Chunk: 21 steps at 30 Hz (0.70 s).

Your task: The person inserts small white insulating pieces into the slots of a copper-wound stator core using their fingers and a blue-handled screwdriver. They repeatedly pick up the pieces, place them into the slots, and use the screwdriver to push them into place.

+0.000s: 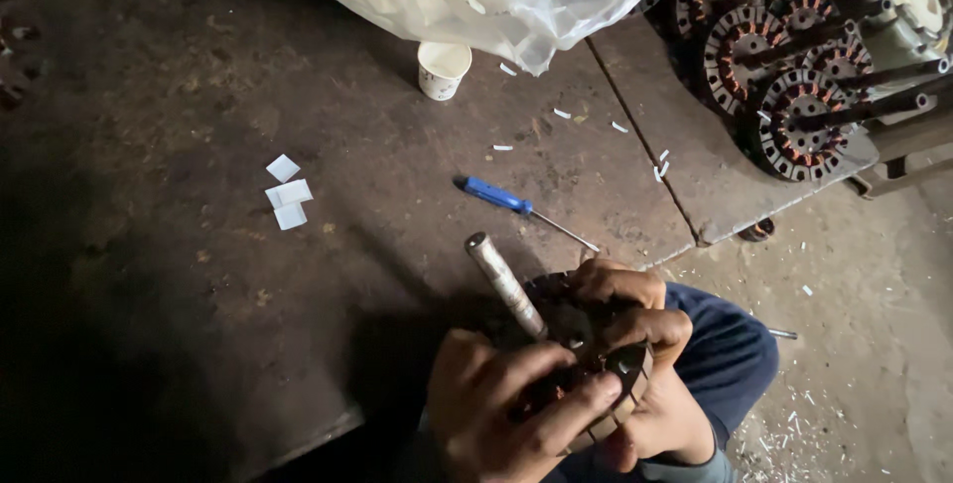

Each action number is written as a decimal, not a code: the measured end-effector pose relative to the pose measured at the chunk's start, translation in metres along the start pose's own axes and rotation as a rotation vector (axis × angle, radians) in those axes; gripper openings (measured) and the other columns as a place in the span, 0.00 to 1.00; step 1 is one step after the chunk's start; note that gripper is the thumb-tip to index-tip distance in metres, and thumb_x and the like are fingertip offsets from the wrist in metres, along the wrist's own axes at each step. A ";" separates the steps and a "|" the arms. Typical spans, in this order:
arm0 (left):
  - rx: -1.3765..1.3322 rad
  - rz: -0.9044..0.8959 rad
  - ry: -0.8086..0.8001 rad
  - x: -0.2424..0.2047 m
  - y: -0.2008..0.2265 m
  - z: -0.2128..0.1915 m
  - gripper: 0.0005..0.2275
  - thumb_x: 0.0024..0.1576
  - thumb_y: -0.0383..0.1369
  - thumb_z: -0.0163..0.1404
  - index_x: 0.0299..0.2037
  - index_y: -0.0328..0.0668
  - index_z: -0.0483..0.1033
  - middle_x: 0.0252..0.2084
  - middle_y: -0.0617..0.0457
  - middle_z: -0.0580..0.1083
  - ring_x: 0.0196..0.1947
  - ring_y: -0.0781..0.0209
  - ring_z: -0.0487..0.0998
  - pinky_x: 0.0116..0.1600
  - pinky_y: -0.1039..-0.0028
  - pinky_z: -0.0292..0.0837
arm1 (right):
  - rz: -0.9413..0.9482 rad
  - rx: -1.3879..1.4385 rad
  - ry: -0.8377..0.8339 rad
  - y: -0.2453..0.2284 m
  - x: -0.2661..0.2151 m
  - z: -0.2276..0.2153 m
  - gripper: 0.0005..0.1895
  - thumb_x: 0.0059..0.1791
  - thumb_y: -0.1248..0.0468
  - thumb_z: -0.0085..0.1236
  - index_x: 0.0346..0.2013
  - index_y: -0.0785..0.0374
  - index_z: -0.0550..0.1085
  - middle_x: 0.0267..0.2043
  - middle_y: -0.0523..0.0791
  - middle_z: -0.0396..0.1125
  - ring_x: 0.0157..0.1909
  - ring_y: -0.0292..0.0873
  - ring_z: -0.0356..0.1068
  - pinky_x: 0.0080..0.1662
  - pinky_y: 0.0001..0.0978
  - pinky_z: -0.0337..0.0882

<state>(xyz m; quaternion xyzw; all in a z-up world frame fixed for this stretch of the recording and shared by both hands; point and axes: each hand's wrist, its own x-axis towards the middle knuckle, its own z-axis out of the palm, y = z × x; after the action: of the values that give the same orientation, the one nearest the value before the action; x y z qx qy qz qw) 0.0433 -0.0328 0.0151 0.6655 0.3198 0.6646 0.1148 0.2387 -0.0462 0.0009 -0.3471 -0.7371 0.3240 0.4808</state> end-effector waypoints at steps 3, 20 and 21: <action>0.012 -0.056 -0.023 0.001 0.002 -0.003 0.15 0.61 0.52 0.55 0.52 0.59 0.78 0.43 0.61 0.76 0.37 0.63 0.75 0.41 0.71 0.68 | 0.017 -0.058 -0.013 -0.003 0.004 0.000 0.41 0.47 0.31 0.59 0.62 0.51 0.57 0.60 0.50 0.55 0.62 0.52 0.58 0.64 0.57 0.61; -0.209 -0.049 -0.165 0.014 -0.025 -0.039 0.21 0.50 0.32 0.67 0.53 0.43 0.78 0.48 0.51 0.76 0.42 0.53 0.79 0.47 0.65 0.75 | 0.111 -0.056 -0.015 -0.041 0.035 0.025 0.23 0.55 0.60 0.53 0.62 0.61 0.60 0.70 0.58 0.52 0.75 0.57 0.53 0.74 0.54 0.56; -0.201 -0.056 -0.164 0.014 -0.024 -0.038 0.21 0.49 0.32 0.67 0.53 0.43 0.78 0.48 0.51 0.76 0.42 0.52 0.79 0.47 0.64 0.75 | 0.109 -0.051 0.001 -0.043 0.036 0.028 0.23 0.54 0.60 0.53 0.62 0.61 0.61 0.70 0.58 0.53 0.75 0.56 0.54 0.75 0.53 0.56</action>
<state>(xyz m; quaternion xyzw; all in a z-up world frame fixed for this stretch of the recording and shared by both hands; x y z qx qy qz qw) -0.0013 -0.0167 0.0160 0.6935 0.2597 0.6332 0.2250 0.1933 -0.0444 0.0434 -0.3988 -0.7250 0.3308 0.4538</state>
